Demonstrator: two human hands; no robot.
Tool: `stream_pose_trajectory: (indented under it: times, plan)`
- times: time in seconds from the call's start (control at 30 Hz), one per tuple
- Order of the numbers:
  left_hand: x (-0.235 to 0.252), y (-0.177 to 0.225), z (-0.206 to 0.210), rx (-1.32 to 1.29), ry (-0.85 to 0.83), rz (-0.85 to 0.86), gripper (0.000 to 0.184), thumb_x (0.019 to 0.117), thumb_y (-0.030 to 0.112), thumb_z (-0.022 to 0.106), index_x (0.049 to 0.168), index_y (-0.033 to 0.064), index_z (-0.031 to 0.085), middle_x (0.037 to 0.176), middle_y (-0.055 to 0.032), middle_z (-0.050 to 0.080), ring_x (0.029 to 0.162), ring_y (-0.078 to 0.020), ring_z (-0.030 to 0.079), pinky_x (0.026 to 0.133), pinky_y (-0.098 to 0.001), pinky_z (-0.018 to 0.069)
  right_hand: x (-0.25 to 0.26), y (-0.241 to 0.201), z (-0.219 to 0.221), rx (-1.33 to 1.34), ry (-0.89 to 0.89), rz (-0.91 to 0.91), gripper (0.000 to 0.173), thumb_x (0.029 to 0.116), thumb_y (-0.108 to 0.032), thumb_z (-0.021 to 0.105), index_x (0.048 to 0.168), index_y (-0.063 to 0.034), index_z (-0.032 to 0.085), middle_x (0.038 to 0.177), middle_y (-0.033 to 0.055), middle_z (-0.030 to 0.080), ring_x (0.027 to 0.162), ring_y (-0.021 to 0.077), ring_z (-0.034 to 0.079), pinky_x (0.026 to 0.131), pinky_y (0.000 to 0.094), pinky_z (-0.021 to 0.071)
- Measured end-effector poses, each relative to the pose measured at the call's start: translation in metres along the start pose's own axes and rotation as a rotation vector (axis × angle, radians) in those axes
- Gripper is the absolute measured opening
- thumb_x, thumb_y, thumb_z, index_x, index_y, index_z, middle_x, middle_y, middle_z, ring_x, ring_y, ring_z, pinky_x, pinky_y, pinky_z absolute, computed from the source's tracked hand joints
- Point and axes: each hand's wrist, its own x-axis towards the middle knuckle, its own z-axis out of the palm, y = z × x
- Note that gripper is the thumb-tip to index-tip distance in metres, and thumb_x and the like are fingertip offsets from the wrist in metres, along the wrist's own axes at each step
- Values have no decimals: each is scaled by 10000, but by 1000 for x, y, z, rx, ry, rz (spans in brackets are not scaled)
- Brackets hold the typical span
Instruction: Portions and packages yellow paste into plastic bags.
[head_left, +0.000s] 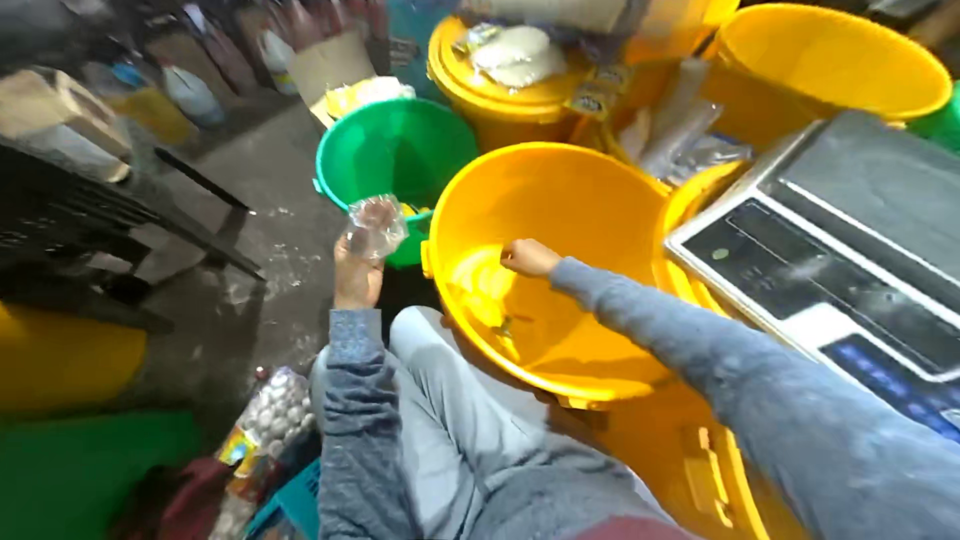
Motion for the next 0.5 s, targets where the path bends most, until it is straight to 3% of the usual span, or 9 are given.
stream_pose_trajectory:
  times: [0.1, 0.23, 0.3, 0.4, 0.5]
  plan:
    - [3, -2, -4, -29, -57, 1, 552, 868, 350, 791, 1341, 126, 614, 1334, -55, 675, 1220, -185, 651, 1003, -339, 562, 44, 35, 73, -250, -282, 94, 414, 1012, -275, 613, 1140, 113, 679, 1211, 352, 644, 1204, 520, 597, 990, 727, 433]
    - [8, -2, -3, -23, -81, -44, 531, 891, 347, 767, 1342, 111, 613, 1340, -59, 674, 1215, -186, 656, 984, -338, 573, 30, 39, 138, -406, -518, 114, 546, 1032, -392, 565, 1173, 126, 667, 1297, 349, 614, 1256, 516, 570, 1016, 732, 417]
    - [8, 0, -4, 39, -142, -82, 578, 910, 383, 742, 1402, 126, 582, 1379, -46, 649, 1236, -175, 640, 996, -325, 564, 25, 37, 159, -453, -576, 129, 429, 1025, -280, 574, 1197, 103, 664, 1313, 323, 614, 1259, 500, 570, 1012, 716, 432]
    - [10, 0, -5, 111, -207, -93, 638, 899, 466, 735, 1415, 125, 578, 1379, -41, 649, 1238, -171, 640, 1008, -319, 560, 36, 30, 182, -557, -634, 194, 329, 922, -95, 660, 1203, 77, 667, 1320, 277, 620, 1246, 453, 588, 982, 659, 481]
    - [13, -1, -9, 108, -263, -100, 685, 877, 473, 757, 1429, 118, 558, 1397, -43, 635, 1254, -179, 630, 1021, -317, 552, 50, 39, 176, -549, -669, 136, 331, 977, -97, 604, 1238, 105, 639, 1340, 303, 599, 1272, 474, 563, 1022, 665, 447]
